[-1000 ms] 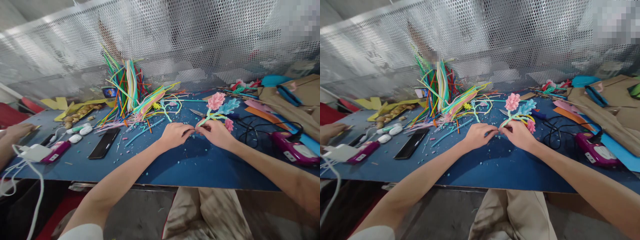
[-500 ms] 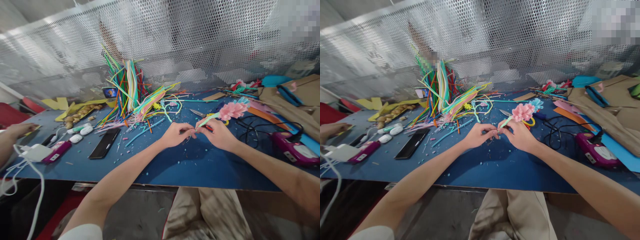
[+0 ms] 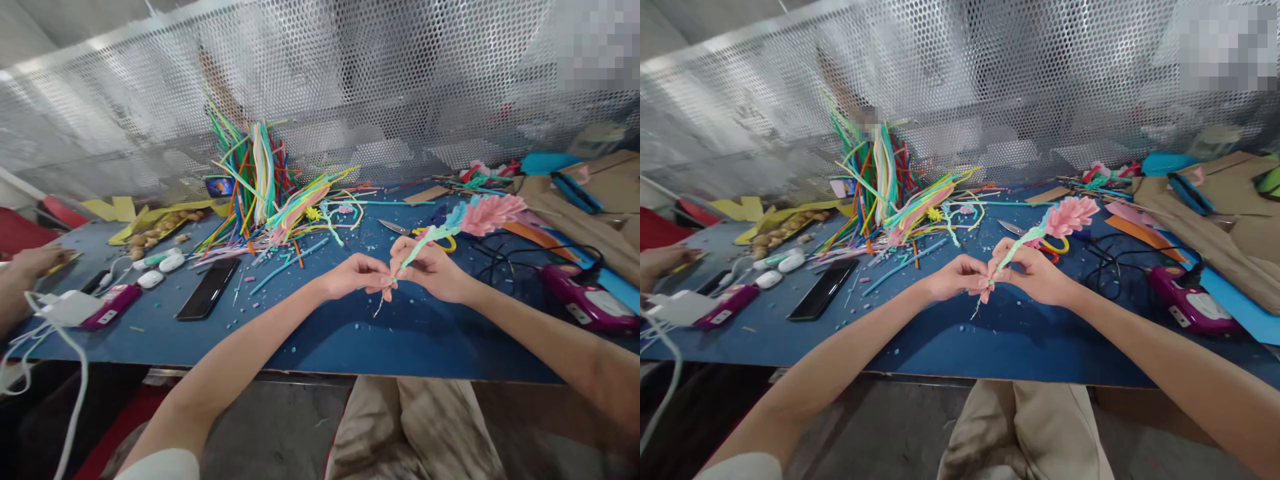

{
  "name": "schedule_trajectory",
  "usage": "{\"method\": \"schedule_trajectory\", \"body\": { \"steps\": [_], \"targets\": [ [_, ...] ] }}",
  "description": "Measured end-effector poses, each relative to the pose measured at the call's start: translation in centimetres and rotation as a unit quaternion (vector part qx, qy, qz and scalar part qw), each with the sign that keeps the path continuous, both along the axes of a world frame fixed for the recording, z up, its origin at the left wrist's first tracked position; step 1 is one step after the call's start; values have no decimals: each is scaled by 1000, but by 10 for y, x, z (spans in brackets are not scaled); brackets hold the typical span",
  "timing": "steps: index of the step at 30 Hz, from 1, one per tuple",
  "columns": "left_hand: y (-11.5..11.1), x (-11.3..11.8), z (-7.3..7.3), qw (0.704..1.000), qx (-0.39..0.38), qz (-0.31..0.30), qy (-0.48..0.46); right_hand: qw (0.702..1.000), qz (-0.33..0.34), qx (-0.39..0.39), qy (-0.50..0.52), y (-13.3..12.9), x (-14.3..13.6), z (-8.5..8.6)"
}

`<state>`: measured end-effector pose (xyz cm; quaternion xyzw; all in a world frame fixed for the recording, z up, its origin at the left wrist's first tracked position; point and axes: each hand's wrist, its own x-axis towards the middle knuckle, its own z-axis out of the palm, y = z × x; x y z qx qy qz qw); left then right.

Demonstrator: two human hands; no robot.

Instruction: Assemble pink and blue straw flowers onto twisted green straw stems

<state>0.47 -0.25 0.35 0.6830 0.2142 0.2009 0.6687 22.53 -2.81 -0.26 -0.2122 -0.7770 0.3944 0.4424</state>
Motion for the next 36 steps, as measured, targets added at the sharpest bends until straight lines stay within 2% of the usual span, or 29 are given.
{"method": "schedule_trajectory", "body": {
  "steps": [3, 7, 10, 12, 15, 19, 22, 24, 26, 29, 33, 36],
  "targets": [
    [1, 0, 0, 1000, -2, 6, -4, 1000, 10, 4, 5, 2, -1, -2],
    [1, 1, 1, 998, 46, 37, 9, 998, -12, -59, 5, 0, -1, -2],
    [0, 1, 3, 990, 111, 82, 24, 993, -64, -99, 8, -1, -2, 0],
    [-2, 2, 5, 974, 183, 127, 42, 988, -106, -108, 8, -2, -3, 1],
    [-4, 4, 4, 920, 322, 204, 89, 981, -157, -117, 10, -1, -6, 1],
    [-5, 6, -5, 798, 502, 284, 178, 970, -196, -140, 19, -1, -9, -2],
    [-6, 8, -9, 719, 578, 319, 218, 965, -215, -147, 23, -2, -9, -4],
    [-7, 9, -9, 691, 600, 335, 224, 962, -232, -143, 26, -3, -10, -4],
    [-8, 10, -7, 686, 605, 338, 221, 957, -255, -136, 27, -3, -11, -5],
    [-9, 9, -5, 693, 600, 333, 220, 953, -275, -123, 33, -2, -11, -6],
    [-7, 7, -5, 696, 602, 310, 236, 959, -265, -98, 24, -1, -8, -2],
    [-5, 6, -5, 678, 625, 298, 246, 964, -253, -77, 17, 0, -7, 2]
  ]
}}
